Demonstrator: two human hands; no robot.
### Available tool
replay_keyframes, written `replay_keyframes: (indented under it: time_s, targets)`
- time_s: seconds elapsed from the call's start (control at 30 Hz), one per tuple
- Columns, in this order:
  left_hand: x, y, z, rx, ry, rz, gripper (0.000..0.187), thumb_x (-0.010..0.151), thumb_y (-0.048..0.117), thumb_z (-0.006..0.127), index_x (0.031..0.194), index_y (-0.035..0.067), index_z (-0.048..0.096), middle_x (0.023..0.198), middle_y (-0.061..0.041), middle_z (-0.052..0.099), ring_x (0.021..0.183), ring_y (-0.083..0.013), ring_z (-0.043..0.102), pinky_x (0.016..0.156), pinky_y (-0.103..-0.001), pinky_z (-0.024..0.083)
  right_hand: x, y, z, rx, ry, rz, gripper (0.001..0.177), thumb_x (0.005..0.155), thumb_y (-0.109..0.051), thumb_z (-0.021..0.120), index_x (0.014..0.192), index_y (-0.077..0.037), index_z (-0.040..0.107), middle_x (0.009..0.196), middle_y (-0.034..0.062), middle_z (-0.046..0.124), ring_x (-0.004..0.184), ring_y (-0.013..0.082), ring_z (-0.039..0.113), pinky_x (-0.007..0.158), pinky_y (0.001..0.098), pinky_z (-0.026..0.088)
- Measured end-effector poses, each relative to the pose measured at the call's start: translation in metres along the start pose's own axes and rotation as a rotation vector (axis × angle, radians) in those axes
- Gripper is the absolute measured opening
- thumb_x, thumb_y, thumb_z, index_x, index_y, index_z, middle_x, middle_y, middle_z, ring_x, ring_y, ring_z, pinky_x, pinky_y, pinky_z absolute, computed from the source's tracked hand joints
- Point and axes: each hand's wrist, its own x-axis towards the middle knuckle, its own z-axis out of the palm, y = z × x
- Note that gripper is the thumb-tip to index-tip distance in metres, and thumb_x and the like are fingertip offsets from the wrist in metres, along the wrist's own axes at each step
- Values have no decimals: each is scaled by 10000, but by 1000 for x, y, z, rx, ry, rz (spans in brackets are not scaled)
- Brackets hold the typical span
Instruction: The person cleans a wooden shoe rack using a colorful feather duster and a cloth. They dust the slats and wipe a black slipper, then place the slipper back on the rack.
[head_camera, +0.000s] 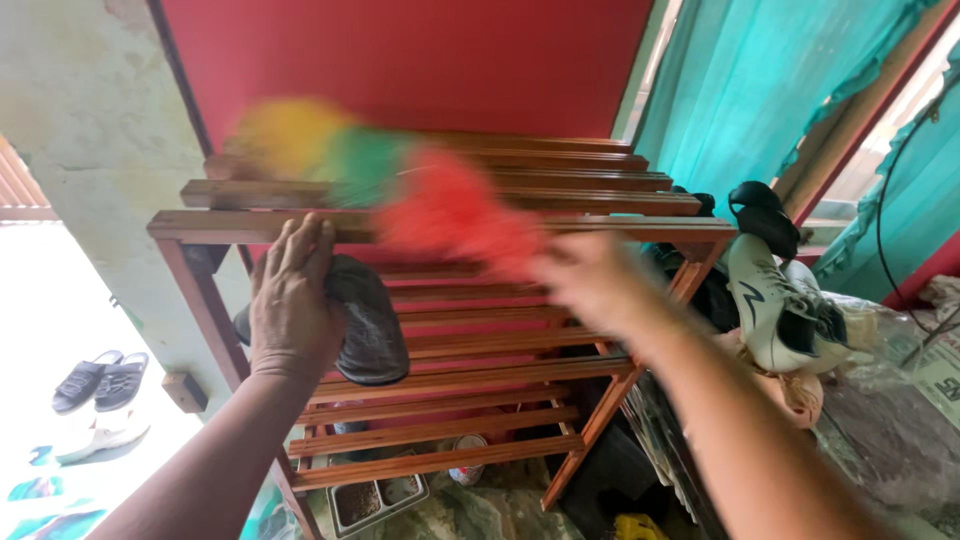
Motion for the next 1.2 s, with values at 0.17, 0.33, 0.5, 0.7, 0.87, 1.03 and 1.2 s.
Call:
replay_keyframes:
  time_s: [0.17, 0.33, 0.5, 0.7, 0.87, 1.03, 1.2]
  targets:
    - [0, 0, -1, -42, -13, -12, 797, 697, -20, 569, 1486, 63, 502, 1580, -113, 445, 1482, -324, 362, 1208, -453, 301, 17, 68, -57, -243, 543, 261, 301, 1010, -332, 563, 1241, -228, 724, 764, 68, 700, 656, 226, 663, 638, 422, 508]
    - [-4, -1, -3, -80, -9, 42, 848, 651, -14, 566, 1494, 39, 490, 1579, -151, 429, 1480, -365, 344, 1212, -460, 297, -11, 29, 24, -166, 319, 30, 292, 1003, -380, 586, 1125, -178, 758, 846, 76, 740, 674, 177, 659, 610, 386, 517]
    - [-4, -5, -2, -90, 19, 67, 759, 700, -26, 563, 1455, 45, 534, 1577, -142, 444, 1511, -372, 346, 1233, -483, 291, -37, -4, 38, -45, -99, -438, 317, 972, -383, 583, 1104, -165, 772, 847, 14, 738, 647, 132, 669, 627, 302, 598]
    - [-24, -2, -15, -215, 61, 104, 689, 677, -65, 521, 1351, 29, 629, 1619, -173, 406, 1508, -388, 365, 1239, -484, 323, -46, 53, 17, 254, 475, 305, 342, 1000, -374, 574, 1239, -157, 687, 809, 42, 667, 623, 117, 603, 427, 262, 481]
    - [-71, -7, 12, -417, -403, -451, 473, 807, 67, 553, 1254, 124, 699, 1182, -233, 709, 1159, -411, 645, 993, -480, 501, -72, 69, 92, 349, 295, 251, 463, 997, -449, 528, 1416, -255, 560, 711, 67, 599, 510, 153, 538, 405, 311, 468]
    - [-119, -36, 40, -397, -659, -747, 421, 802, 162, 654, 1207, 79, 731, 1114, -262, 748, 1105, -404, 696, 966, -445, 512, -84, 117, 116, -300, 371, -201, 379, 1037, -431, 561, 1361, -249, 634, 761, 45, 655, 587, 102, 522, 527, 356, 457]
    - [-146, -43, 42, -484, -495, -879, 581, 727, 118, 708, 1307, 140, 680, 1170, -206, 709, 1060, -357, 656, 918, -431, 490, -84, 165, 84, 511, 524, 105, 307, 1076, -324, 546, 1306, -135, 620, 813, 2, 594, 628, 103, 545, 537, 328, 470]
